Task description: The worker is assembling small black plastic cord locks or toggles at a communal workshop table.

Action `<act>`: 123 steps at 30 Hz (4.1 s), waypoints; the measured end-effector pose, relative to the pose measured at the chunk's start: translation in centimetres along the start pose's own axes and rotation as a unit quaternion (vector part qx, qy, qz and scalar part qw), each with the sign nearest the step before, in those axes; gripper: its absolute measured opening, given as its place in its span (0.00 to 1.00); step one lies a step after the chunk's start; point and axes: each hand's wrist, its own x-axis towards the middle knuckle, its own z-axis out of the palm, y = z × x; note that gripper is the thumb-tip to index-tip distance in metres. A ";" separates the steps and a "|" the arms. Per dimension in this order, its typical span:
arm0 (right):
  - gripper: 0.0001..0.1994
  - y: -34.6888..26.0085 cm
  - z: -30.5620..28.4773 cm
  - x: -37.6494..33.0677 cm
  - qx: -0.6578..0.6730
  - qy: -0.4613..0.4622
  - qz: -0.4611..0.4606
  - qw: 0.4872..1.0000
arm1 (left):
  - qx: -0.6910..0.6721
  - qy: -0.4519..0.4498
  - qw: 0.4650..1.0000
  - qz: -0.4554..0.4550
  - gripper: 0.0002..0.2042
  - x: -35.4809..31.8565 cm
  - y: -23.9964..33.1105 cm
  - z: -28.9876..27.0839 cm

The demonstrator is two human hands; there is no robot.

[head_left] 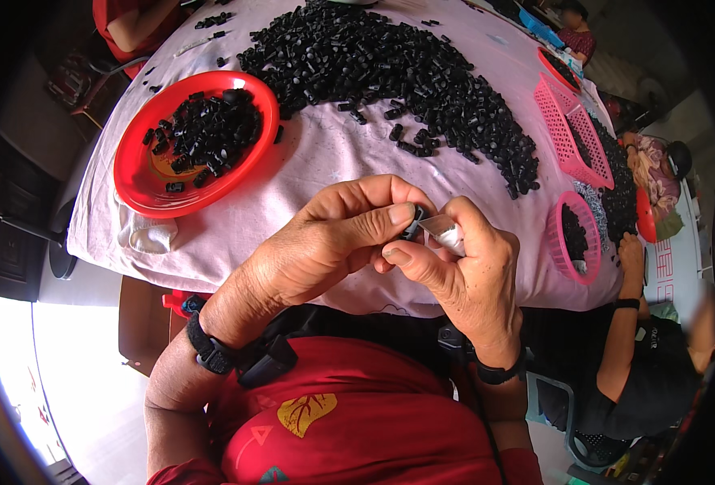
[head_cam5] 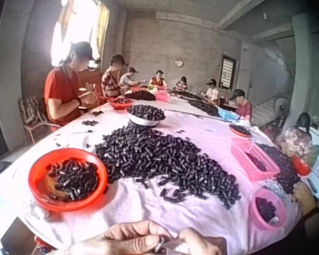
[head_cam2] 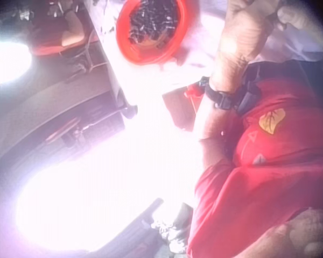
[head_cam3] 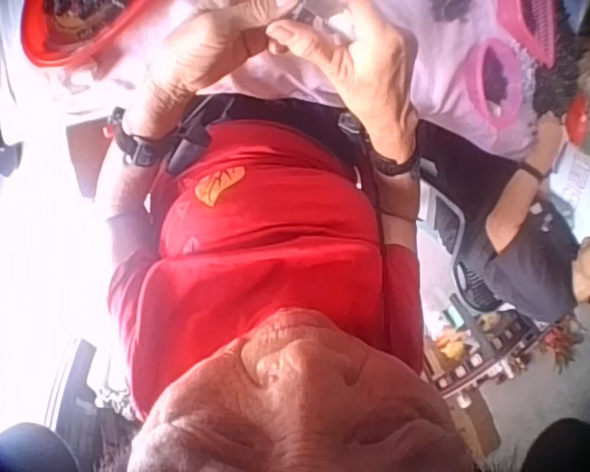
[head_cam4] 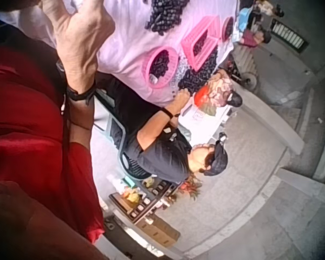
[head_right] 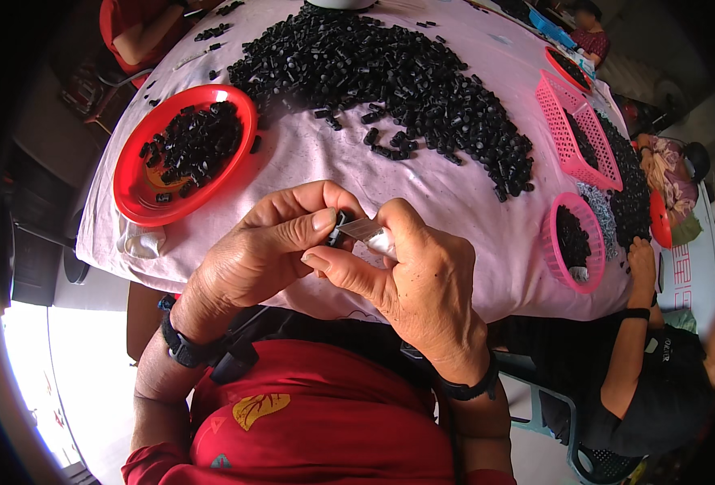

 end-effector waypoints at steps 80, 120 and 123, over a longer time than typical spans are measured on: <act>0.27 -0.1 -0.1 -0.2 -0.131 0.006 -0.001 0.991 | -0.081 0.053 0.995 0.001 0.09 0.3 -0.8 0.4; 0.25 1.1 0.8 -0.4 -0.089 -0.006 -0.010 0.996 | -0.092 0.062 0.994 -0.012 0.10 0.4 -1.1 0.2; 0.25 0.9 0.8 -0.3 -0.045 0.032 -0.017 0.998 | -0.102 0.060 0.993 -0.013 0.10 0.3 -0.9 0.3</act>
